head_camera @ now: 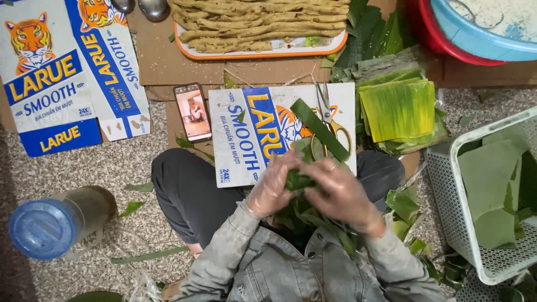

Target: Wrapping food items in banana leaves and securing them with string, involving scooping rice and filling.

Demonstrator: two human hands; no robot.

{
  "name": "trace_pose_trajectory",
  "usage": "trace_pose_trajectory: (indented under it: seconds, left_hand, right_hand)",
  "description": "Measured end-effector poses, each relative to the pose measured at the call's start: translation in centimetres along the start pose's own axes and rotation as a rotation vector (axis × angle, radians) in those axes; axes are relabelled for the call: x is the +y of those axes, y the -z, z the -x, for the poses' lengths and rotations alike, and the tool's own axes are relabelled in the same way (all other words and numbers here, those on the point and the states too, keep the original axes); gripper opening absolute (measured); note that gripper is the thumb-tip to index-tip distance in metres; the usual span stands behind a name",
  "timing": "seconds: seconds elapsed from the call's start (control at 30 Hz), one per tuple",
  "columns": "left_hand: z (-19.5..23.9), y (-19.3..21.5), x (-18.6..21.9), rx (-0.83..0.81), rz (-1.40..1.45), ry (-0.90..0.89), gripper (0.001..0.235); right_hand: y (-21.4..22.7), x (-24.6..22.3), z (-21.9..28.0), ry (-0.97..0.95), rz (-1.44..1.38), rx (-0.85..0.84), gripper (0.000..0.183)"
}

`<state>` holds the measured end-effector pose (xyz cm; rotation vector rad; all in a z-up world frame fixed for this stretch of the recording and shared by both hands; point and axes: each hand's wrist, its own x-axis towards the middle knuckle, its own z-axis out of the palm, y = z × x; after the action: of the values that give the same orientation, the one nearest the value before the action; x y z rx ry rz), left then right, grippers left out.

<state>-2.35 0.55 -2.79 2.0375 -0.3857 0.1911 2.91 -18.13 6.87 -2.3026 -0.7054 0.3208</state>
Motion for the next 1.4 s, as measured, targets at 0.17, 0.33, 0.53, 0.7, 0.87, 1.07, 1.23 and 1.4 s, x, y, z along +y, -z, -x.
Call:
trace_pose_trajectory:
  seconds: [0.17, 0.33, 0.53, 0.7, 0.87, 1.07, 1.23, 1.4]
  left_hand:
    - [1.0, -2.0, -2.8, 0.081, 0.274, -0.205, 0.075]
    - [0.4, -3.1, -4.1, 0.054, 0.540, 0.049, 0.048]
    - [-1.6, 0.6, -4.3, -0.246, 0.709, 0.256, 0.053]
    - [-1.4, -0.9, -8.6, -0.458, 0.682, 0.281, 0.050]
    - [-1.1, -2.0, -12.4, -0.696, -0.115, -0.238, 0.021]
    - [-2.3, -1.5, -11.2, -0.825, -0.156, -0.183, 0.012]
    - [-1.4, -2.1, -13.7, -0.685, -0.137, -0.380, 0.010]
    - [-2.1, -1.1, -12.8, -0.688, -0.186, -0.427, 0.021]
  right_hand:
    - [-0.8, 2.0, -0.7, -0.004, -0.329, -0.188, 0.039]
    - [-3.0, 10.3, -1.8, -0.242, 0.318, 0.185, 0.038]
    - [-3.9, 11.3, -1.3, -0.468, 0.231, 0.276, 0.024]
    - [-0.3, -0.2, -2.0, -0.174, -0.072, 0.183, 0.042]
    - [0.8, 0.3, -2.8, 0.136, 0.063, -0.305, 0.061]
    - [1.1, -0.1, -3.7, 0.213, 0.014, -0.286, 0.047]
    - [-1.5, 1.9, -3.0, 0.330, -0.081, -0.115, 0.044]
    - [-0.8, 1.0, -2.4, 0.192, -0.199, -0.165, 0.040]
